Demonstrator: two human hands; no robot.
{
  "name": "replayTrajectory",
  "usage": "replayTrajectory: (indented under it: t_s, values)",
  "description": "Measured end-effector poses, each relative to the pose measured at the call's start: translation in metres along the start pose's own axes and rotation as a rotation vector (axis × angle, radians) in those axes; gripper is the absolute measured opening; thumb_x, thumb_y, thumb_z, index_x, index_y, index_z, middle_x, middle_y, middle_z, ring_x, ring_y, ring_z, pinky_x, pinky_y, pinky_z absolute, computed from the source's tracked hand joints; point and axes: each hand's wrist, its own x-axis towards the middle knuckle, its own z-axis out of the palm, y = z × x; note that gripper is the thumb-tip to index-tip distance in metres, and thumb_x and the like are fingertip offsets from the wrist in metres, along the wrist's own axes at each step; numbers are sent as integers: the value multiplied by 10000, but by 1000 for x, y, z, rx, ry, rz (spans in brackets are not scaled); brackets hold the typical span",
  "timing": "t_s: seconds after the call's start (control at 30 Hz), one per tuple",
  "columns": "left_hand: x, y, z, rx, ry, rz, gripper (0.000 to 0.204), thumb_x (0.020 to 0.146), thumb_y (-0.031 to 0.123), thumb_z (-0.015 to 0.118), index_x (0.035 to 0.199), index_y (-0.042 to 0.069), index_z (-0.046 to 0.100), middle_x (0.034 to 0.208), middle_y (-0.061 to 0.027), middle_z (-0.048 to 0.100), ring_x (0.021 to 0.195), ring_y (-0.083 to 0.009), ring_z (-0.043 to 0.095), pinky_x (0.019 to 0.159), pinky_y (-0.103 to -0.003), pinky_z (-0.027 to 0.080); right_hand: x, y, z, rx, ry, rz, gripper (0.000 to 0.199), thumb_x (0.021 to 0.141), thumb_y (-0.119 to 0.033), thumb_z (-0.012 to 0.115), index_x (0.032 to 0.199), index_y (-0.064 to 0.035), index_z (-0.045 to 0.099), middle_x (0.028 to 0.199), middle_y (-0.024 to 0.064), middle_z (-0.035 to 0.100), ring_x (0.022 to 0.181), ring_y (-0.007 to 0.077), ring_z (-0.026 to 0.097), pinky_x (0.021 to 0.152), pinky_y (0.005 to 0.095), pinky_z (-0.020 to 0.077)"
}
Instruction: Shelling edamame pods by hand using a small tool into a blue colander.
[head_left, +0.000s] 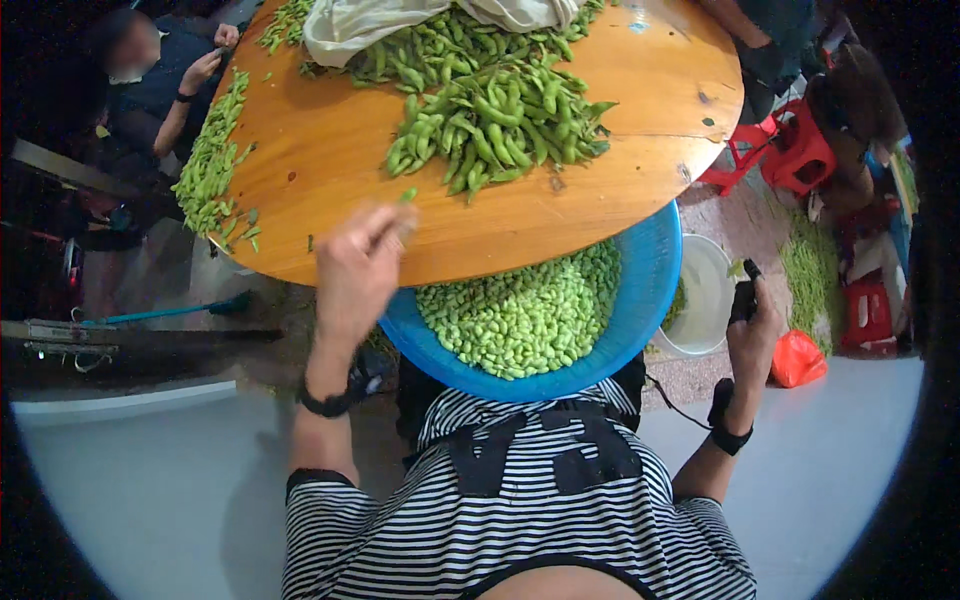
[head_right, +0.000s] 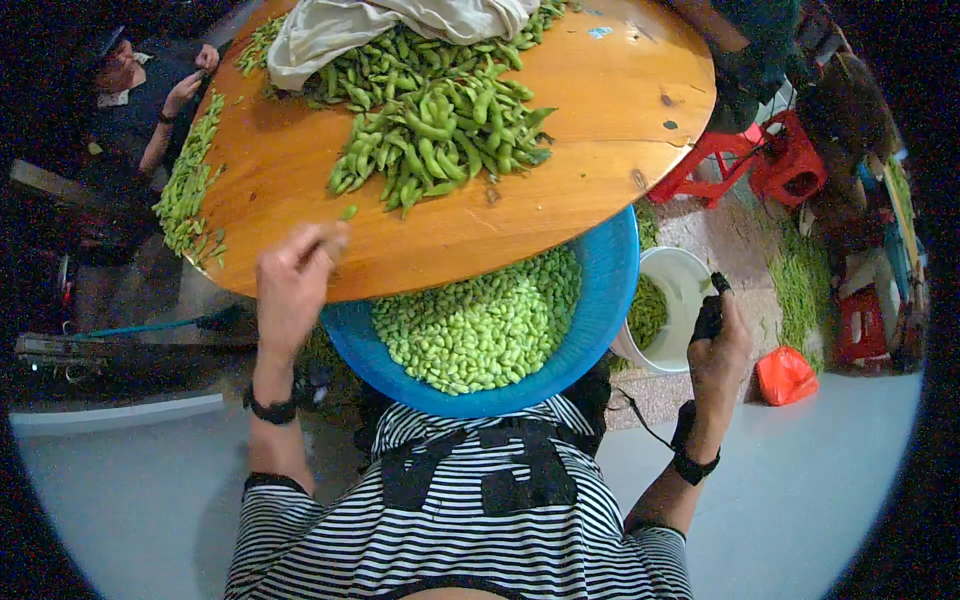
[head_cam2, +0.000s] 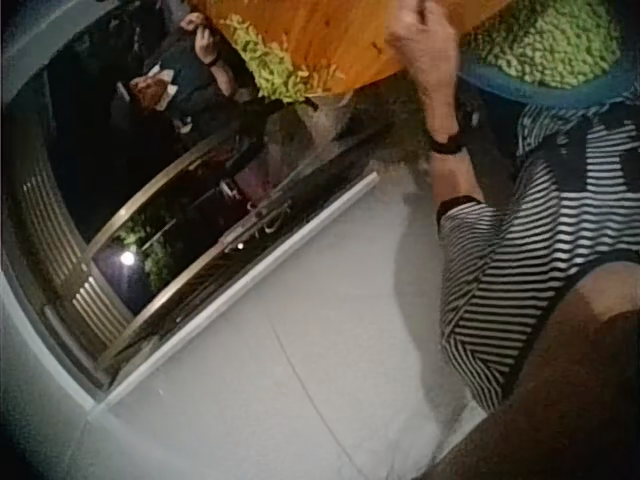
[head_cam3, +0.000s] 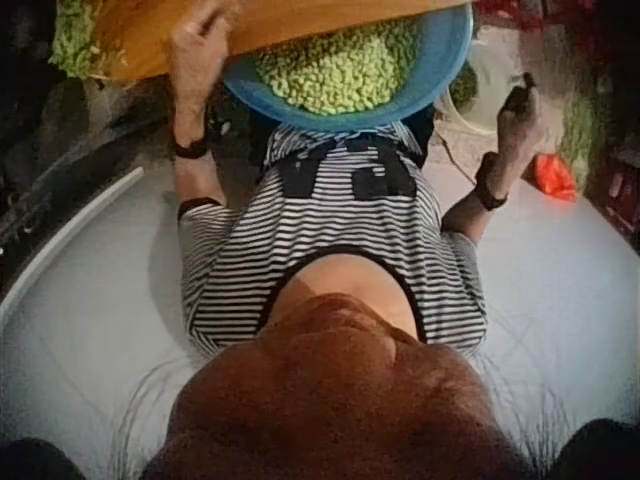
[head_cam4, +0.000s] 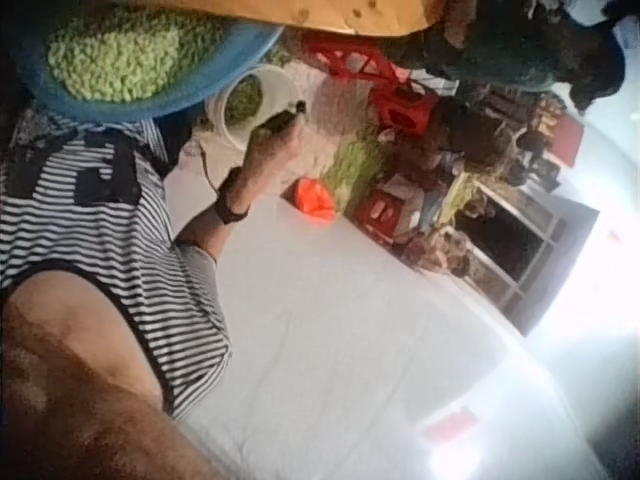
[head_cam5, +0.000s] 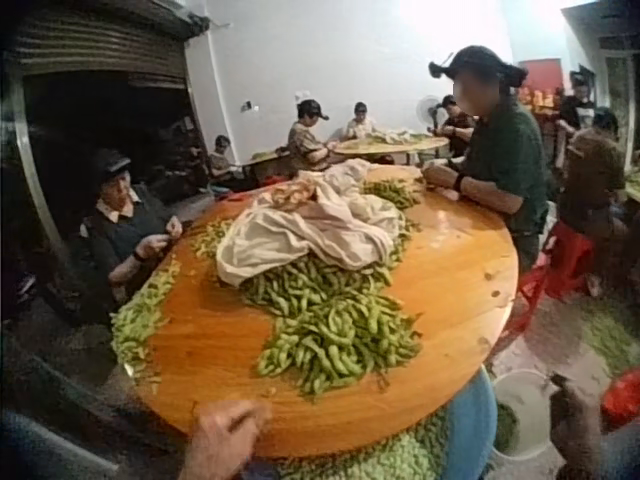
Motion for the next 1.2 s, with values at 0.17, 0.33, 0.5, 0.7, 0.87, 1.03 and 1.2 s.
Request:
replayTrajectory:
  t_s: [0.17,0.33,0.5,0.7,0.87,1.03,1.2]
  values:
    - [32,-31,-3,214,36,140,110,823,63,662,913,0,662,827,-110,609,723,-203,601,656,-292,462,-3,-10,18,134,-62,47,448,739,106,548,1164,-28,601,883,184,649,771,322,623,691,355,476]
    - [27,-14,8,30,-11,67,81,813,58,680,854,7,632,782,-60,612,652,-156,570,605,-286,451,-6,-45,22,304,-80,-45,411,680,112,554,1082,35,594,873,148,615,782,229,593,717,307,463]
    - [-22,36,46,-816,-313,-263,81,867,28,653,940,12,622,736,-15,601,617,-72,543,529,-205,428,-20,-86,42,841,-218,-254,286,709,78,565,995,71,566,852,131,564,775,238,539,696,311,435]
    - [-49,55,95,-1042,-425,-343,90,874,74,675,910,1,636,694,-17,593,576,-76,525,508,-208,412,-25,-138,28,895,-465,-245,267,771,27,608,1036,47,595,735,99,460,660,209,479,580,299,371]
    - [-56,59,107,-907,-354,-340,85,872,93,690,870,18,651,675,19,570,561,-23,469,498,-180,364,-30,-130,33,1053,-555,-70,197,742,22,624,926,55,560,725,91,437,652,196,457,571,297,359]
    - [-61,56,116,-727,-155,-89,89,877,88,682,855,12,642,654,13,558,557,-19,461,501,-167,340,-31,-123,37,1112,-630,-16,199,716,22,628,894,50,542,728,88,437,656,179,449,575,291,360]
    - [-60,58,112,-1101,-387,-423,101,878,91,678,860,15,615,644,-3,560,536,-37,469,474,-176,341,-27,-128,35,1138,-611,47,261,725,23,625,985,23,617,730,85,443,661,164,457,573,289,355]
